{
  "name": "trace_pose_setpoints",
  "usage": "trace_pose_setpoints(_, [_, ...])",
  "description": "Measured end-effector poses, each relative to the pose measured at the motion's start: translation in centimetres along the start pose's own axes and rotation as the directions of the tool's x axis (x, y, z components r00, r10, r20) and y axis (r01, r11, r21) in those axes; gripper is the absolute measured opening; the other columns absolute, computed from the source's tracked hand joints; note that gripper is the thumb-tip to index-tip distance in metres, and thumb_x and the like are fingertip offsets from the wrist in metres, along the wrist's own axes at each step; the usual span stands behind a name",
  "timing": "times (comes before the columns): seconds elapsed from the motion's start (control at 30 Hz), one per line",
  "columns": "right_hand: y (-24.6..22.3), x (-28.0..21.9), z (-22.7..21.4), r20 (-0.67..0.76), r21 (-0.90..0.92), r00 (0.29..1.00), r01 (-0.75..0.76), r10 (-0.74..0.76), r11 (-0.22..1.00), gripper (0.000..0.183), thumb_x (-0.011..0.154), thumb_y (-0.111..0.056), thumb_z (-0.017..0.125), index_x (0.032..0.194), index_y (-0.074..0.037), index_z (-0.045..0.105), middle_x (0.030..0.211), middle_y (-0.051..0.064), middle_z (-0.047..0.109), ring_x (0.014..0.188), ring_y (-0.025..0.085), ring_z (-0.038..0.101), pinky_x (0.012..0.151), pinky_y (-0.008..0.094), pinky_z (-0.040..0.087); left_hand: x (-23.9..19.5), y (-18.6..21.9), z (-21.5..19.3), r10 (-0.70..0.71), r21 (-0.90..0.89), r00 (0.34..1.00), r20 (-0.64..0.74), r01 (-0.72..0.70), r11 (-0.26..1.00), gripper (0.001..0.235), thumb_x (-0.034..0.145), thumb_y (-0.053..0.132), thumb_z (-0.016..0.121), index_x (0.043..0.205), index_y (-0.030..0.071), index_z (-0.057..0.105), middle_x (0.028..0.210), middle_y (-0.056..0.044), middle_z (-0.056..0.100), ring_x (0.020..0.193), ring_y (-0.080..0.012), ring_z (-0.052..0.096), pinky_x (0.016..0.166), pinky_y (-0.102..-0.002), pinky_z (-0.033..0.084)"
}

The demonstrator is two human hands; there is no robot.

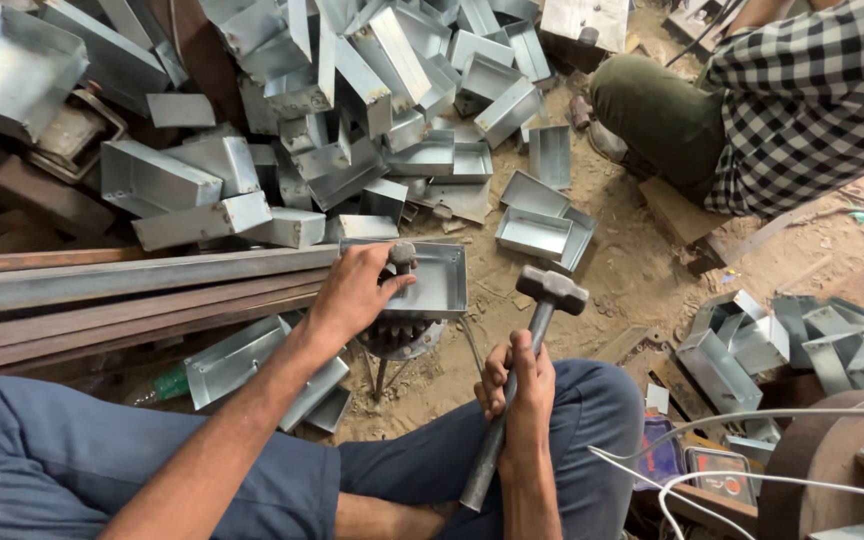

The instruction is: The person assembles metal boxes by placing internal components and hammering them into position with a hammer.

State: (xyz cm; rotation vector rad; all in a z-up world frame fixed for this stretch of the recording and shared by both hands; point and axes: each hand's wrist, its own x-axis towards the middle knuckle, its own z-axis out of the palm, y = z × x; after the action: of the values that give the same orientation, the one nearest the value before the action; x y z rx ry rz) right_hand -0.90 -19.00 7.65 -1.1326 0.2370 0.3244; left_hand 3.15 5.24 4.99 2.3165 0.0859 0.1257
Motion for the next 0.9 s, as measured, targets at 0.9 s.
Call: trace_pose_setpoints(0.9, [-6.3, -4.0, 9.9, 0.305, -0.78, 0.873, 0.459, -0.381, 0.426, 0.026, 0.106, -0.027, 0.05, 0.097, -0.003, 0.051, 0.054, 0.013, 0.051, 0.041, 0.025, 0.048, 0.044, 0.045, 0.035, -0.1, -0.9, 0.6, 0.035, 0.01, 0.999, -0.004, -0.035, 0.999, 0.041, 0.082, 0.029, 0.084, 0.111, 0.003, 0.072, 0.098, -0.015, 0.078, 0.087, -0.0273, 0.077, 0.075, -0.04, 0.063])
